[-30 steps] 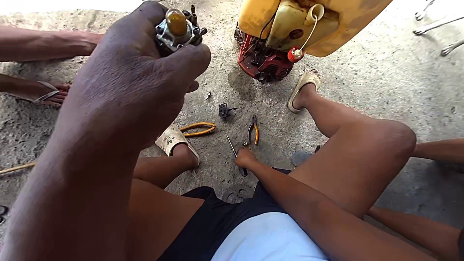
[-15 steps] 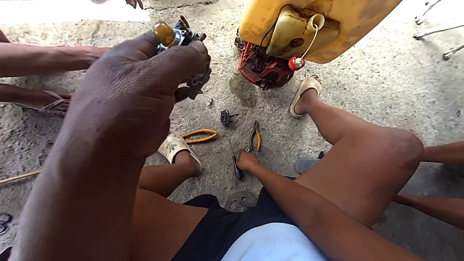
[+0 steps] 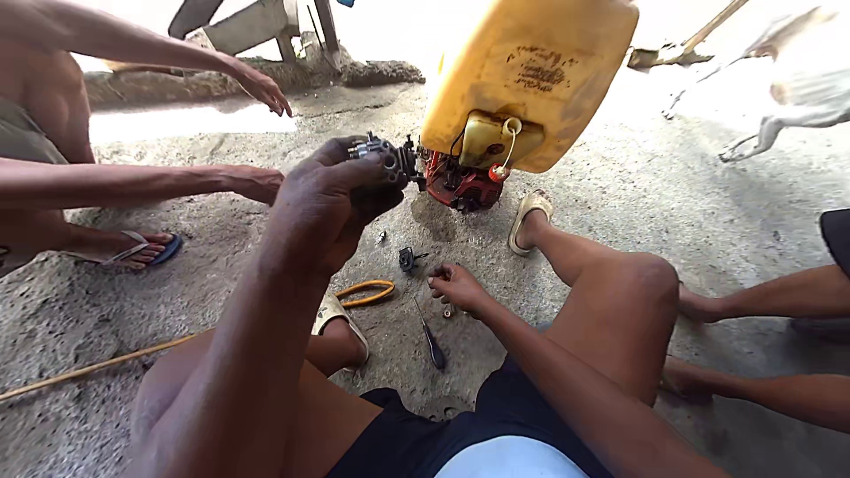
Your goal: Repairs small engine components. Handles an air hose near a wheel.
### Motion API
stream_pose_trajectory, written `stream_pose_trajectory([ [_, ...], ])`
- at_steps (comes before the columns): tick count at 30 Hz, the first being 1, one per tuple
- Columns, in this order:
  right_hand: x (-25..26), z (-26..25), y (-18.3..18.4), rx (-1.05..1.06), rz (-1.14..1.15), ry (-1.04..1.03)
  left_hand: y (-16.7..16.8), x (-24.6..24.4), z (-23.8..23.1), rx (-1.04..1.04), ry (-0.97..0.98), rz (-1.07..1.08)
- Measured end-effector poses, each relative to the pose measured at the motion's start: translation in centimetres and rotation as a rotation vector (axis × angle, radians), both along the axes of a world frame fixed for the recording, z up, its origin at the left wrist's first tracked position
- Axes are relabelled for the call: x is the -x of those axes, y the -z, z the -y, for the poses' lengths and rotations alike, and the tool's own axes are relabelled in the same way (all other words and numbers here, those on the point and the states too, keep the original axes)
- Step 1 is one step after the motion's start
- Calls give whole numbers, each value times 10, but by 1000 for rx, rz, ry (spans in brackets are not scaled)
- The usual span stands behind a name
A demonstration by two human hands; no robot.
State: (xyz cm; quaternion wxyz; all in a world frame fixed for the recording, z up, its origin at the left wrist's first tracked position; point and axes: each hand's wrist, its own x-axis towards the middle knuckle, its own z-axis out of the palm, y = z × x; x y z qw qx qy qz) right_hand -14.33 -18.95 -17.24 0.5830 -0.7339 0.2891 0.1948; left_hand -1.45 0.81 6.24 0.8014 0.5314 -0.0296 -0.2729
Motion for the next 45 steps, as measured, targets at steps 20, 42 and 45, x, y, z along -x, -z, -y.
stream_pose_trajectory([
  [20, -1, 7, -202, -22, 949, -35, 19, 29, 16, 136, 233, -31],
  [42, 16, 26, -173, -152, 884, 120, 42, 31, 47, -39, 300, -26],
  [45, 19, 22, -170, -168, 900, 111, 42, 33, 46, -38, 284, -17],
])
